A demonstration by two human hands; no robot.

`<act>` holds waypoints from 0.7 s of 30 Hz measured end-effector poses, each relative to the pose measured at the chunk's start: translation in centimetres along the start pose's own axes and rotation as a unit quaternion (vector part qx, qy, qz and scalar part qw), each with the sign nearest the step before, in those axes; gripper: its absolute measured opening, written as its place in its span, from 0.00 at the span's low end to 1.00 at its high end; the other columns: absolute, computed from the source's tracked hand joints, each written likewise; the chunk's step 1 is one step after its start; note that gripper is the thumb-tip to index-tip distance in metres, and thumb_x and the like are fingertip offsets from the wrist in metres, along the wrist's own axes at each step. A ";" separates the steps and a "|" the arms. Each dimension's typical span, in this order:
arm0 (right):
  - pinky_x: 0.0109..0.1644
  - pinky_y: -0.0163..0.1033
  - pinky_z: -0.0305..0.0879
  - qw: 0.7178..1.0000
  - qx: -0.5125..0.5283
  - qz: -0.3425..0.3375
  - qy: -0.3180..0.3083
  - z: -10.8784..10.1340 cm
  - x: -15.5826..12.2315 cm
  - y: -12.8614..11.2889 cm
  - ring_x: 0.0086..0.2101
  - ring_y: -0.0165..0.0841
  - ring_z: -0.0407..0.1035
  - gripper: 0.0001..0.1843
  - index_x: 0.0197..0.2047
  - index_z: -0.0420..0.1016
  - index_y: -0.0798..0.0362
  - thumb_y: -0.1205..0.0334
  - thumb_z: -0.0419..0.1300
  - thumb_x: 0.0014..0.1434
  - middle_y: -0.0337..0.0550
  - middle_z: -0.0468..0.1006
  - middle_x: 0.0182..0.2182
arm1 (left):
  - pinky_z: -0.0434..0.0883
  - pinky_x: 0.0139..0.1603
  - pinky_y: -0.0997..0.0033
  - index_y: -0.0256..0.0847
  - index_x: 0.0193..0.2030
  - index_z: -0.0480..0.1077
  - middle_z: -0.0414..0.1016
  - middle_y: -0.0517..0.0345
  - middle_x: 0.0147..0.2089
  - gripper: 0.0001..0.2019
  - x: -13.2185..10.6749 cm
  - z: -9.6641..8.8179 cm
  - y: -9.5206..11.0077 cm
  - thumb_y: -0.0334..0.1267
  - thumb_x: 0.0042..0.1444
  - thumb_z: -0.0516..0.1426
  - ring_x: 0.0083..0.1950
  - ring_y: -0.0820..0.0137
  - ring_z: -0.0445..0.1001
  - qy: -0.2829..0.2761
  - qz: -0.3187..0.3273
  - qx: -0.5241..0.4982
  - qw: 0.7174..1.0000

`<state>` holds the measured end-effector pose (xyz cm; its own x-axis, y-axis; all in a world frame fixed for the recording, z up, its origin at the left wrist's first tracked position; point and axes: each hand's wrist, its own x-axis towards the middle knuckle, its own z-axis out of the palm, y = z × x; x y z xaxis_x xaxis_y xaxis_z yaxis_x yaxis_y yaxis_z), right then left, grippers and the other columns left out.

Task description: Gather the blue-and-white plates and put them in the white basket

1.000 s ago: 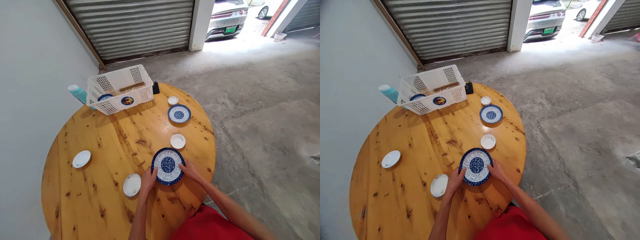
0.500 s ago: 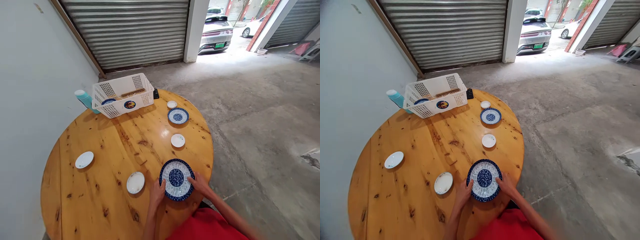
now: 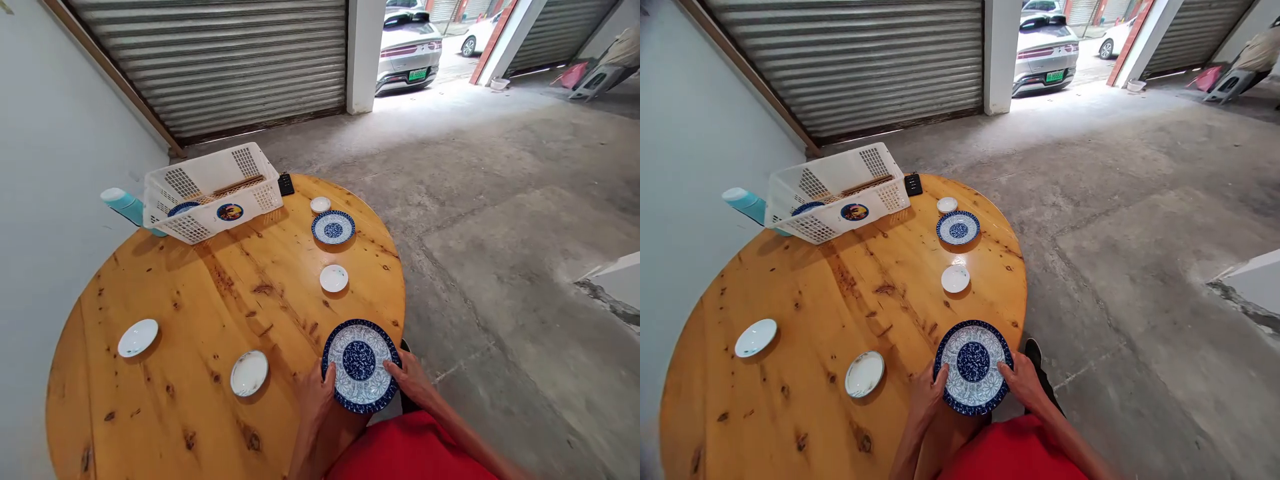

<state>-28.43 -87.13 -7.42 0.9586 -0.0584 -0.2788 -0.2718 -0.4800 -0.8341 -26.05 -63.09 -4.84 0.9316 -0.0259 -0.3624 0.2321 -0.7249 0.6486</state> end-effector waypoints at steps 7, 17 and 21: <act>0.37 0.39 0.63 0.999 -0.002 -0.005 0.032 -9.5 2.8 3.8 0.31 0.39 0.71 0.18 0.31 0.72 0.53 0.49 0.49 0.57 0.46 0.78 0.29 | 0.62 0.36 0.70 0.41 0.33 0.67 0.74 0.54 0.31 0.15 3.2 5.8 8.6 0.47 0.63 0.46 0.34 0.66 0.72 0.015 0.018 0.010 1.000; 0.32 0.40 0.62 0.995 -0.059 0.029 0.073 -29.4 6.3 12.4 0.26 0.39 0.69 0.20 0.28 0.70 0.50 0.43 0.50 0.56 0.45 0.76 0.23 | 0.55 0.33 0.73 0.41 0.30 0.64 0.67 0.61 0.26 0.12 8.7 19.5 25.9 0.42 0.62 0.49 0.29 0.72 0.64 -0.025 0.033 0.018 0.999; 0.26 0.39 0.59 0.990 -0.092 0.024 0.105 -34.4 7.3 14.6 0.21 0.37 0.65 0.20 0.26 0.70 0.49 0.42 0.51 0.55 0.43 0.73 0.19 | 0.52 0.30 0.72 0.41 0.28 0.63 0.65 0.61 0.25 0.12 10.4 22.7 30.2 0.43 0.62 0.50 0.28 0.72 0.62 -0.049 0.046 0.025 0.997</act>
<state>-22.49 -124.66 -5.25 0.9470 -0.2560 -0.1940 -0.3151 -0.6226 -0.7163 -15.75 -100.84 -4.23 0.9160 -0.1602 -0.3679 0.1296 -0.7496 0.6491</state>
